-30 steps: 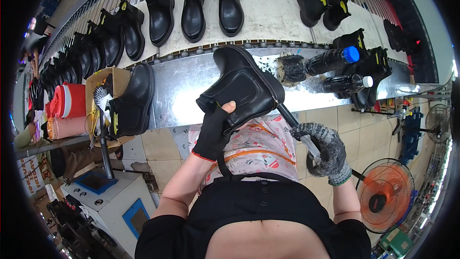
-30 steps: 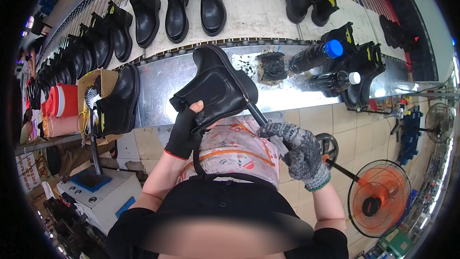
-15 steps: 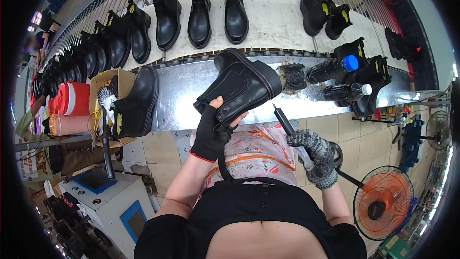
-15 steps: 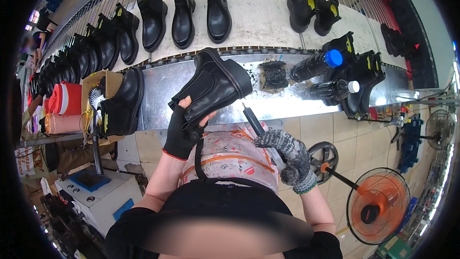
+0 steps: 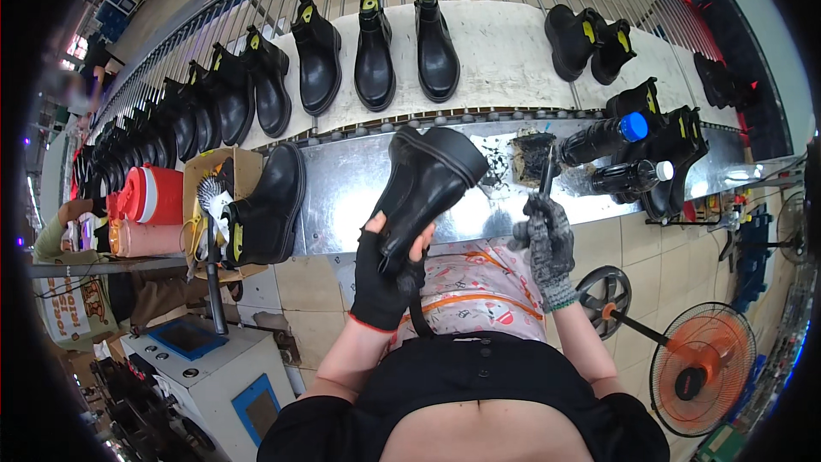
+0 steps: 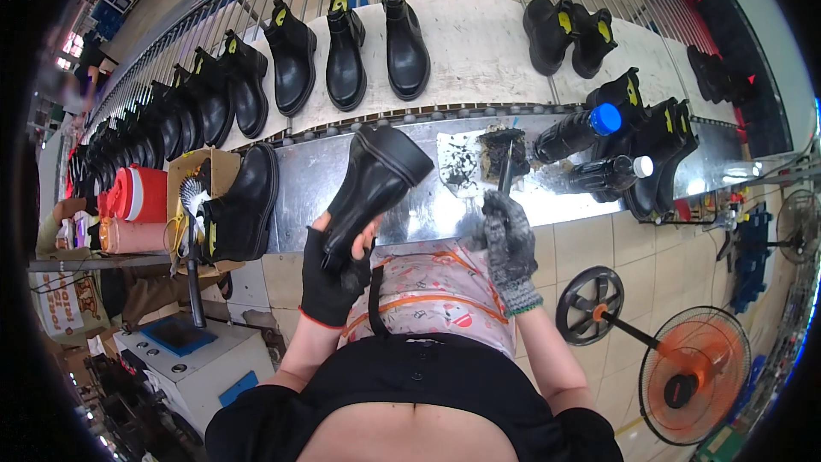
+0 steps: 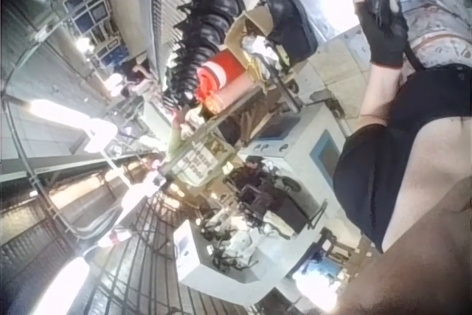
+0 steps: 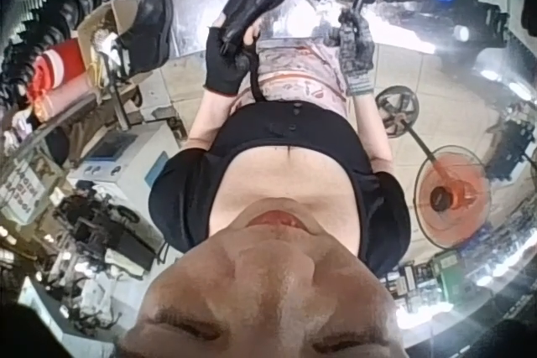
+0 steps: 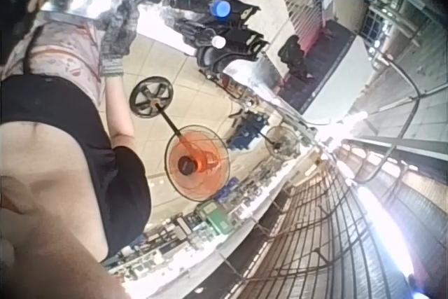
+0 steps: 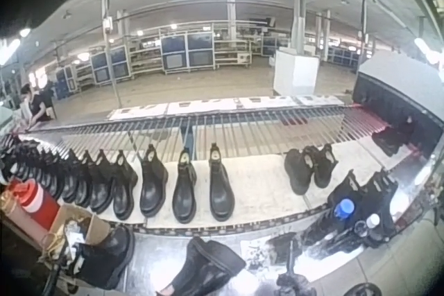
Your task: Using a brush, chemical solution from a bottle, and a scraper tool to clean and prep black work boots on an assembly line.
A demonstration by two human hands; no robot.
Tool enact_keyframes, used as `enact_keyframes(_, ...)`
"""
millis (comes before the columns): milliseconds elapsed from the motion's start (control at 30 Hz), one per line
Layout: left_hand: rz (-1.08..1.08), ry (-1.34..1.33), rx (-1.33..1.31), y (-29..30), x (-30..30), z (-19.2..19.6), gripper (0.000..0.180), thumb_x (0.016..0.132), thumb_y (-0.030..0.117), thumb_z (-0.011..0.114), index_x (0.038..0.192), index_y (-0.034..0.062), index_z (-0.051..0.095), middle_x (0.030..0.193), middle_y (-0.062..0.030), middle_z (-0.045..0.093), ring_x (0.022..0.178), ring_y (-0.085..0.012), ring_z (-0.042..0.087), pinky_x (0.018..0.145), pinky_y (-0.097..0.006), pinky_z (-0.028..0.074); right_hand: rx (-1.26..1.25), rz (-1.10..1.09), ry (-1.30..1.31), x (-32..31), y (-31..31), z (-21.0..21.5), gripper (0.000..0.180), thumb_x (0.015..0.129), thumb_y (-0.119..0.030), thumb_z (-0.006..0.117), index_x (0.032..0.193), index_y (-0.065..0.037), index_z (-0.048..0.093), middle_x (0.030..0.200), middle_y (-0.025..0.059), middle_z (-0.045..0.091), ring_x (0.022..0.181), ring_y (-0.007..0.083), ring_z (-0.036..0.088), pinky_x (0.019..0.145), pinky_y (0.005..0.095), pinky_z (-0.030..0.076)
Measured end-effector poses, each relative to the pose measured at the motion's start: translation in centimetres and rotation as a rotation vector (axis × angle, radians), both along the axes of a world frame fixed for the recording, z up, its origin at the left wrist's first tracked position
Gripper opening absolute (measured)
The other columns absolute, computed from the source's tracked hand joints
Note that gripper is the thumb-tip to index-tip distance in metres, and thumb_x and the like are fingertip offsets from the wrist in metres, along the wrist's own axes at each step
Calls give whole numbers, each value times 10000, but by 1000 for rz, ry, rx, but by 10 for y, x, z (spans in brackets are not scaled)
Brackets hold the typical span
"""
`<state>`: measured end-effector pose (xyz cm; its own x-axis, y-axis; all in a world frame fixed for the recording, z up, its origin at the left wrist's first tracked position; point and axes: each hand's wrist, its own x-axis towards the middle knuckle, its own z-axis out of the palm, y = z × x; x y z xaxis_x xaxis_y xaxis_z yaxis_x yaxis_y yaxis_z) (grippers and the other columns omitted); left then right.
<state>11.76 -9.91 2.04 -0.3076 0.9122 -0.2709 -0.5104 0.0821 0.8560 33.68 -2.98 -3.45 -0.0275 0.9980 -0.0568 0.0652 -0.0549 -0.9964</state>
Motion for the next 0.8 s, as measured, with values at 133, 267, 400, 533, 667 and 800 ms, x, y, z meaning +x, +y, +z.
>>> enact_keyframes(133, 79, -652, -133, -5, -7, 27, 450, 967, 271, 420, 1301, -28, 386, 1137, -265, 537, 938, -268, 620, 807, -257, 529, 751, 262, -563, -30, 54, 48, 352, 894, -191, 478, 1171, 14, 553, 1118, 158, 599, 993, 268, 592, 857, 343, 463)
enact_keyframes(267, -311, -707, 130, 1, -37, 24, 565, 919, 411, 478, 1277, -22, 420, 1156, -284, 543, 838, -272, 639, 651, -270, 542, 543, 204, -242, -66, 73, 37, 364, 886, -201, 495, 1169, 22, 550, 1118, 180, 595, 1011, 285, 575, 892, 363, 438)
enact_keyframes(400, 193, 1043, 153, -11, -87, 12, 776, 630, 279, 805, 1258, 20, 431, 1175, -186, 546, 1015, -260, 582, 862, -345, 460, 364, 77, -90, -90, 76, 44, 367, 860, -200, 536, 1143, 33, 557, 1108, 212, 584, 1017, 323, 562, 908, 383, 424)
enact_keyframes(533, 118, 1217, 416, 71, -94, 25, 855, 551, 149, 834, 1281, 33, 404, 1083, -104, 549, 966, -178, 561, 860, -308, 448, 614, 81, -210, -108, 86, 62, 378, 852, -220, 553, 1137, 29, 563, 1090, 204, 595, 1005, 325, 565, 906, 379, 427)
enact_keyframes(667, 1, 745, 388, 97, -127, 20, 653, 626, 81, 803, 1192, 27, 481, 1079, -105, 600, 881, -125, 589, 761, -242, 472, 482, 290, -267, -85, 78, 67, 318, 833, -111, 567, 1121, 23, 585, 1024, 148, 617, 902, 219, 617, 773, 308, 509)
enact_keyframes(800, 134, 958, 285, 91, -120, 22, 324, 669, 118, 799, 909, 5, 613, 725, -9, 626, 621, -69, 550, 613, -216, 466, 20, 118, 278, -25, 34, 17, 285, 910, -95, 486, 1162, 27, 545, 1037, 103, 602, 887, 126, 584, 736, 267, 518)
